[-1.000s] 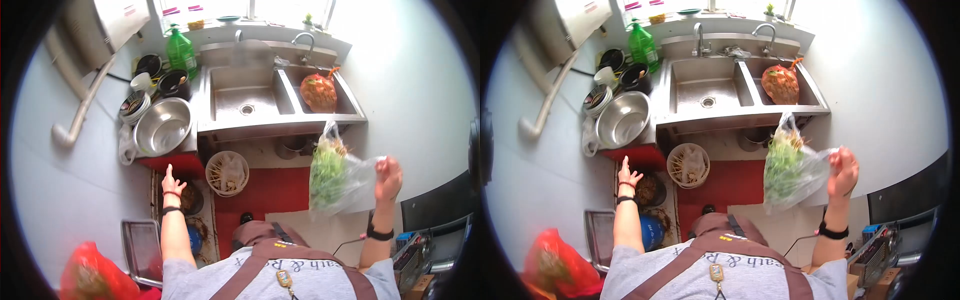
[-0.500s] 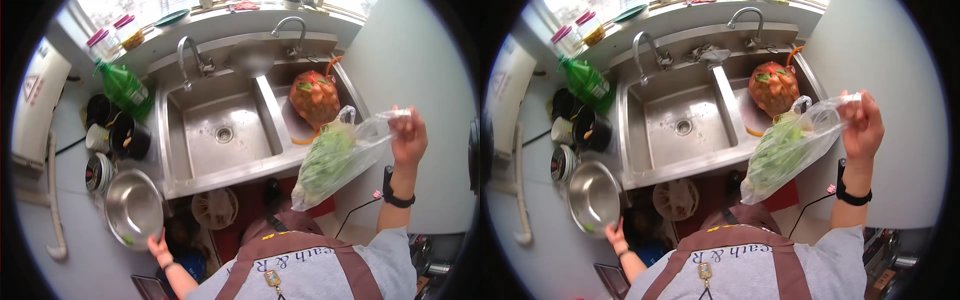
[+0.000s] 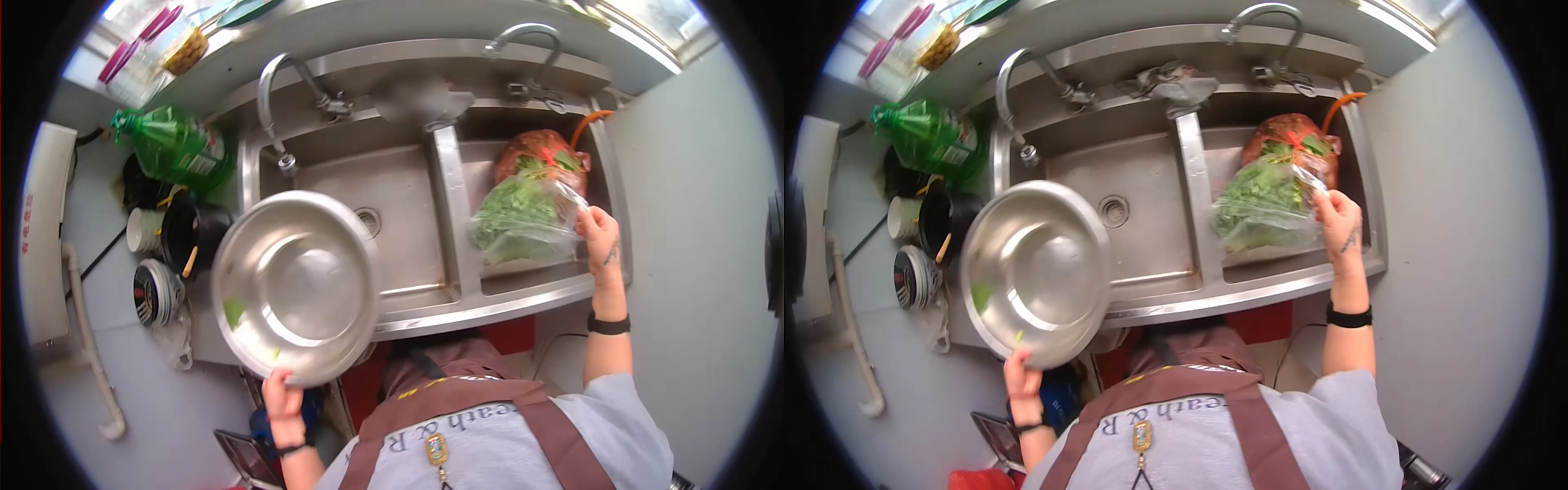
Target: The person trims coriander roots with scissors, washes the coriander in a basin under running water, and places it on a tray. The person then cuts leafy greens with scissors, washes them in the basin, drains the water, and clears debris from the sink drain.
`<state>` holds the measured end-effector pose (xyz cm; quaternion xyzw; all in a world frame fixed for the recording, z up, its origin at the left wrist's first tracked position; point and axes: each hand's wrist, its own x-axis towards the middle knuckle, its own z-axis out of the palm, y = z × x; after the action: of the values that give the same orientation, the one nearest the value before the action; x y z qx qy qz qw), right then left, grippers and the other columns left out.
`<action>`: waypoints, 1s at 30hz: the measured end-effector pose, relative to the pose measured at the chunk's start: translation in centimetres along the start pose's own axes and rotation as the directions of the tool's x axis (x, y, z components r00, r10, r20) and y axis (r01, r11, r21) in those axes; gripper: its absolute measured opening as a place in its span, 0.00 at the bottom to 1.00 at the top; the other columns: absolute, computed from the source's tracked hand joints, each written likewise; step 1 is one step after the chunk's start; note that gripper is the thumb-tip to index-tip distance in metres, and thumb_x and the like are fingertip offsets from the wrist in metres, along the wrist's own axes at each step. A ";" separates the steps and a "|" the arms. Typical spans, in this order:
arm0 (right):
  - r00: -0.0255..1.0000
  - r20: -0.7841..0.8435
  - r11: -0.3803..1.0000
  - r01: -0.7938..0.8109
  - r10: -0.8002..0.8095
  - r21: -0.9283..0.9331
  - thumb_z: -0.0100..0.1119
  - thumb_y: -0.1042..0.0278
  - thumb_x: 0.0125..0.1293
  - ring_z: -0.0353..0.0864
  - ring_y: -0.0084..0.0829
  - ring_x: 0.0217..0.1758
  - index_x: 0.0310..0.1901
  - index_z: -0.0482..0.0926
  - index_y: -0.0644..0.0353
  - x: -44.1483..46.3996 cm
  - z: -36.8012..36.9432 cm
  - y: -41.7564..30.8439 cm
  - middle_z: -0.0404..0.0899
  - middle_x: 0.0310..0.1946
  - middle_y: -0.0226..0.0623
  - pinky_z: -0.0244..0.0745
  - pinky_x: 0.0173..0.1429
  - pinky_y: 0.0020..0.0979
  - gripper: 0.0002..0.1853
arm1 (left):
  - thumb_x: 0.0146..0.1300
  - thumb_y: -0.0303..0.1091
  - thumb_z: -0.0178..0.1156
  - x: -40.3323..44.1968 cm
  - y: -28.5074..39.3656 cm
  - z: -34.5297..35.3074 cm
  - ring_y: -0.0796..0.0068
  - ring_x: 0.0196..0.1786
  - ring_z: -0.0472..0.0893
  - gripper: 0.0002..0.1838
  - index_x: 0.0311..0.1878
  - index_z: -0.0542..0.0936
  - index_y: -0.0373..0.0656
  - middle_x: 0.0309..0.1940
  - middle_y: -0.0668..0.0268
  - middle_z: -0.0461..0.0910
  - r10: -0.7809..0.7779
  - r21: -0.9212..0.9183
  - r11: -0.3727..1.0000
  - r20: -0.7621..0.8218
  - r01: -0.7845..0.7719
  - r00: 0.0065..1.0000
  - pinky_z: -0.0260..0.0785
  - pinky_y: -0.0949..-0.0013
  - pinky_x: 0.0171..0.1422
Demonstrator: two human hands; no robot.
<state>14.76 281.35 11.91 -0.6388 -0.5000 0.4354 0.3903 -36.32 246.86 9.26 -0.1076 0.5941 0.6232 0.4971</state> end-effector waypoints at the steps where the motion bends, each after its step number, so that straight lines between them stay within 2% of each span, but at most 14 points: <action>1: 1.000 0.021 0.999 -0.001 0.002 -0.047 0.60 0.64 0.65 0.68 0.13 0.26 0.35 0.79 0.61 0.2 0.2 -0.1 0.72 0.21 0.22 0.61 0.31 0.19 0.08 | 0.52 0.20 0.53 3.4 -0.6 0.3 0.59 0.50 0.78 0.21 0.52 0.73 0.28 0.46 0.55 0.78 -0.063 0.005 0.998 0.046 0.062 0.997 0.70 0.54 0.61; 4: 1.000 0.005 0.954 -0.026 0.029 -0.299 0.59 0.67 0.65 0.70 0.13 0.24 0.41 0.79 0.64 -1.0 0.9 -2.1 0.73 0.21 0.23 0.64 0.29 0.19 0.09 | 0.51 0.16 0.53 12.1 -2.3 3.4 0.60 0.51 0.76 0.19 0.50 0.72 0.35 0.46 0.57 0.76 -0.296 0.022 0.955 0.029 0.295 0.955 0.69 0.52 0.62; 6: 0.998 0.012 0.951 -0.053 0.059 -0.305 0.59 0.68 0.65 0.70 0.13 0.22 0.41 0.79 0.64 -1.7 0.9 -0.6 0.74 0.20 0.23 0.64 0.27 0.19 0.09 | 0.52 0.15 0.50 15.7 -3.1 6.5 0.54 0.55 0.73 0.21 0.52 0.69 0.36 0.51 0.56 0.71 -0.383 -0.029 0.922 0.070 0.385 0.921 0.64 0.43 0.67; 10: 0.997 0.062 0.874 -0.016 0.053 -0.486 0.59 0.69 0.64 0.69 0.14 0.22 0.39 0.78 0.66 -4.0 1.6 0.2 0.72 0.19 0.24 0.64 0.27 0.21 0.08 | 0.51 0.12 0.50 23.7 -6.7 9.9 0.49 0.57 0.72 0.21 0.51 0.68 0.34 0.52 0.51 0.70 -0.454 -0.094 0.888 -0.034 0.449 0.890 0.64 0.36 0.66; 12: 0.997 0.045 0.869 -0.034 0.064 -0.493 0.59 0.70 0.64 0.70 0.14 0.23 0.39 0.79 0.66 -5.1 2.3 1.2 0.74 0.19 0.25 0.66 0.29 0.21 0.08 | 0.48 0.13 0.54 29.7 -10.6 8.5 0.47 0.52 0.74 0.19 0.46 0.70 0.32 0.47 0.48 0.71 -0.464 -0.097 0.885 -0.093 0.456 0.881 0.70 0.36 0.58; 18: 0.989 -0.010 0.846 -0.130 0.146 -0.518 0.60 0.70 0.63 0.74 0.17 0.26 0.34 0.78 0.66 -8.0 5.6 1.0 0.78 0.22 0.28 0.69 0.35 0.21 0.07 | 0.50 0.14 0.55 34.3 -12.8 7.7 0.51 0.53 0.72 0.22 0.51 0.69 0.33 0.51 0.49 0.69 -0.492 -0.141 0.868 -0.113 0.476 0.863 0.68 0.47 0.60; 20: 0.969 -0.065 0.840 -0.238 0.237 -0.488 0.61 0.71 0.62 0.74 0.17 0.26 0.33 0.78 0.67 -8.4 6.2 1.4 0.77 0.22 0.28 0.69 0.35 0.20 0.07 | 0.55 0.18 0.60 34.9 -12.9 8.2 0.54 0.53 0.75 0.21 0.53 0.70 0.33 0.50 0.52 0.72 -0.482 0.068 0.849 -0.305 0.523 0.822 0.68 0.47 0.59; 22: 0.962 -0.099 0.857 -0.273 0.256 -0.438 0.61 0.72 0.61 0.75 0.17 0.29 0.34 0.78 0.67 -8.4 7.1 1.0 0.78 0.25 0.30 0.70 0.38 0.21 0.06 | 0.60 0.24 0.61 35.9 -14.6 6.8 0.54 0.53 0.77 0.19 0.55 0.71 0.33 0.50 0.51 0.75 -0.444 -0.074 0.896 -0.186 0.438 0.877 0.69 0.48 0.59; 24: 0.966 -0.138 0.885 -0.254 0.217 -0.390 0.61 0.73 0.60 0.76 0.17 0.32 0.35 0.78 0.66 -8.5 7.5 0.9 0.78 0.27 0.31 0.72 0.40 0.22 0.06 | 0.61 0.28 0.62 36.8 -16.8 5.1 0.50 0.52 0.77 0.23 0.59 0.70 0.33 0.52 0.50 0.75 -0.323 0.032 0.938 -0.291 0.346 0.901 0.72 0.49 0.56; 25: 0.981 -0.107 0.890 -0.193 0.163 -0.414 0.62 0.73 0.59 0.77 0.20 0.34 0.36 0.78 0.66 -8.5 7.7 1.1 0.79 0.28 0.32 0.73 0.42 0.23 0.06 | 0.59 0.29 0.63 34.9 -15.7 6.9 0.48 0.55 0.75 0.27 0.61 0.68 0.34 0.53 0.49 0.74 -0.180 0.386 0.856 -0.403 0.345 0.897 0.68 0.49 0.60; 26: 0.990 -0.085 0.889 -0.137 0.111 -0.438 0.62 0.74 0.59 0.79 0.23 0.36 0.38 0.78 0.66 -8.7 7.9 1.3 0.80 0.30 0.33 0.74 0.44 0.25 0.07 | 0.57 0.29 0.64 32.8 -14.7 8.9 0.46 0.59 0.72 0.30 0.63 0.66 0.35 0.55 0.48 0.72 -0.006 0.690 0.640 -0.436 0.339 0.900 0.65 0.48 0.64; 27: 0.994 -0.052 0.849 -0.109 0.096 -0.517 0.63 0.73 0.57 0.80 0.28 0.39 0.40 0.79 0.65 -9.0 8.6 0.9 0.81 0.32 0.36 0.74 0.47 0.27 0.09 | 0.55 0.29 0.64 30.4 -13.7 12.0 0.45 0.63 0.67 0.34 0.65 0.64 0.35 0.58 0.47 0.69 0.269 0.853 0.521 -0.137 -0.025 0.953 0.59 0.49 0.67; 29: 0.997 0.067 0.805 0.005 0.043 -0.594 0.65 0.71 0.55 0.81 0.37 0.43 0.43 0.80 0.64 -9.5 10.8 1.1 0.82 0.37 0.42 0.75 0.50 0.32 0.13 | 0.52 0.28 0.63 26.5 -9.2 20.4 0.46 0.71 0.54 0.38 0.68 0.60 0.38 0.65 0.46 0.57 0.552 0.728 0.196 0.472 -0.657 0.687 0.47 0.50 0.74; 30: 0.987 0.162 0.805 0.097 0.000 -0.586 0.66 0.70 0.54 0.81 0.42 0.45 0.44 0.80 0.63 -10.1 12.0 2.3 0.82 0.40 0.45 0.75 0.52 0.34 0.15 | 0.54 0.28 0.61 26.0 -6.9 24.9 0.46 0.71 0.55 0.38 0.69 0.59 0.39 0.67 0.46 0.54 0.633 0.615 0.114 0.561 -0.780 0.534 0.47 0.50 0.74</action>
<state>2.85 271.80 7.69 -0.6799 -0.6556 0.2958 0.1431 -32.37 279.34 -7.21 0.4838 0.7426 0.4311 0.1694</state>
